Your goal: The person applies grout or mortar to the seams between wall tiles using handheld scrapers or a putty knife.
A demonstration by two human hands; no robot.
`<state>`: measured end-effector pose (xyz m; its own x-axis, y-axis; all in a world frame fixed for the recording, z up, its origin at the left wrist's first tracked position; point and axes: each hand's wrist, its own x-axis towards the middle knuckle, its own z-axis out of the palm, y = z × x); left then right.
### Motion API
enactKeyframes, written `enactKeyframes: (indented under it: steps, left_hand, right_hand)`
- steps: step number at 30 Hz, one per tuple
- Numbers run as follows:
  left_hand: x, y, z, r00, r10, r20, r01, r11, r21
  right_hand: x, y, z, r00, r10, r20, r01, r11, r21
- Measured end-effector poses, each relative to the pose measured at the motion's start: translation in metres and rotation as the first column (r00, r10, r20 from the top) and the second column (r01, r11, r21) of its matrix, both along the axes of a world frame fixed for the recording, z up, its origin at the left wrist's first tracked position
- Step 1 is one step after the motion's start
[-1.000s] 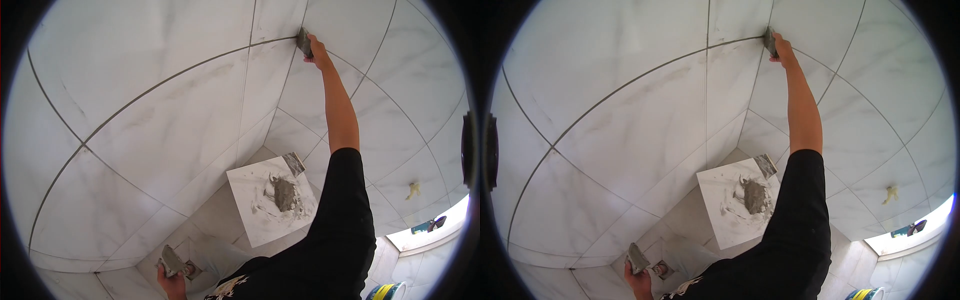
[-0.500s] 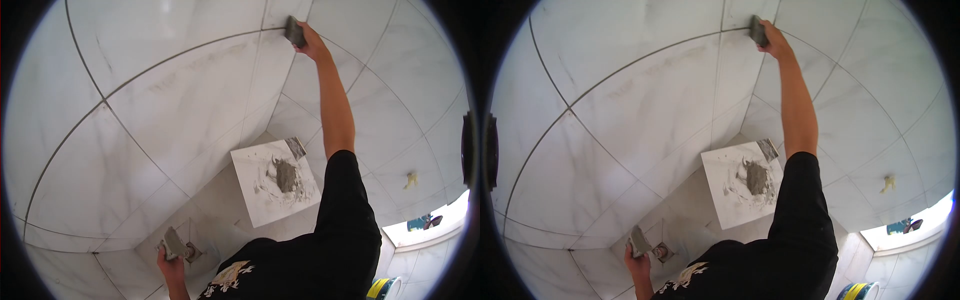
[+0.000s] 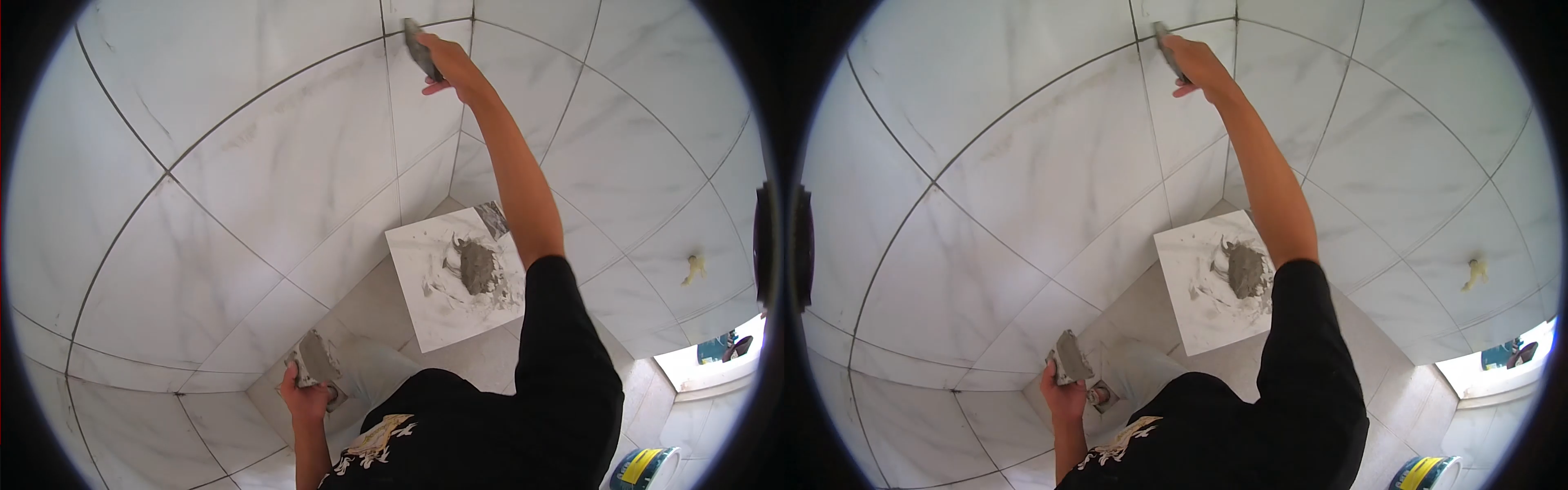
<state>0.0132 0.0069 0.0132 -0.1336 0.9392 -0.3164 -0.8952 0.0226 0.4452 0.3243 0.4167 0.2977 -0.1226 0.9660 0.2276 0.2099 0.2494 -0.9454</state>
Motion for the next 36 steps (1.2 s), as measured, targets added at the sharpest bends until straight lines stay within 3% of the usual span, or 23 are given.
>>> enactKeyframes:
  steps: [2,4,7,9,10,12,13,14,16,18,19,23,28,30,33,36]
  left_hand:
    - [0.007,-0.013,0.002,0.998,0.064,-0.024,-0.065,0.997,-0.031]
    - [0.006,-0.027,-0.005,0.998,0.068,-0.009,-0.068,0.998,-0.006]
    - [-0.001,-0.047,-0.011,0.987,0.143,-0.069,-0.149,0.984,-0.096]
    - [-0.012,-0.056,-0.019,0.980,0.186,-0.074,-0.193,0.975,-0.107]
    - [-0.016,-0.062,-0.017,0.973,0.221,-0.074,-0.229,0.965,-0.130]
    - [-0.022,-0.061,-0.016,0.967,0.248,-0.062,-0.254,0.957,-0.143]
    - [-0.022,-0.062,-0.015,0.961,0.273,-0.044,-0.276,0.948,-0.160]
    - [-0.024,-0.062,-0.014,0.963,0.265,-0.050,-0.270,0.949,-0.160]
    - [-0.028,-0.053,-0.015,0.979,0.190,-0.078,-0.195,0.979,-0.057]
    - [-0.031,-0.049,-0.013,0.979,0.186,-0.082,-0.192,0.979,-0.064]
    - [-0.034,-0.048,-0.011,0.980,0.180,-0.084,-0.186,0.980,-0.068]
    - [-0.029,-0.048,-0.007,0.954,0.289,-0.080,-0.298,0.944,-0.139]
    - [-0.034,-0.054,-0.022,0.971,0.222,-0.092,-0.236,0.952,-0.194]
    - [-0.038,-0.044,-0.025,0.970,0.225,-0.091,-0.239,0.952,-0.189]
    - [-0.028,-0.017,-0.009,0.981,0.156,-0.115,-0.170,0.978,-0.122]
    - [-0.019,-0.006,0.011,0.984,0.106,-0.144,-0.117,0.990,-0.073]
  right_hand:
    - [0.005,0.001,-0.025,0.969,-0.030,-0.243,0.026,0.999,-0.022]
    - [-0.016,0.008,-0.045,0.947,-0.055,-0.318,0.036,0.997,-0.064]
    - [-0.065,0.033,-0.061,0.942,-0.152,-0.299,0.181,0.981,0.073]
    - [-0.100,0.060,-0.072,0.896,-0.432,-0.100,0.443,0.859,0.259]
    - [-0.110,0.057,-0.080,0.898,-0.428,-0.105,0.440,0.863,0.248]
    - [-0.116,0.049,-0.097,0.914,-0.401,0.059,0.352,0.859,0.372]
    - [-0.089,-0.005,-0.065,0.992,-0.099,-0.079,0.106,0.990,0.094]
    - [-0.067,-0.008,-0.063,0.991,-0.106,-0.084,0.114,0.989,0.092]
    - [-0.031,0.007,-0.053,0.996,-0.012,0.087,-0.014,0.955,0.296]
    - [-0.010,0.061,-0.051,0.930,-0.319,0.181,0.149,0.781,0.607]
    - [-0.005,0.068,-0.041,0.929,-0.335,0.155,0.130,0.692,0.710]
    - [-0.010,0.061,-0.034,0.890,-0.323,0.323,0.039,0.759,0.650]
    - [-0.021,0.051,-0.091,0.878,-0.355,0.320,0.091,0.782,0.616]
    - [-0.018,0.040,-0.123,0.840,-0.350,0.414,0.059,0.818,0.572]
    - [-0.004,0.030,-0.165,0.787,-0.205,0.581,-0.027,0.931,0.365]
    - [-0.006,0.031,-0.168,0.873,-0.227,0.432,0.025,0.905,0.425]
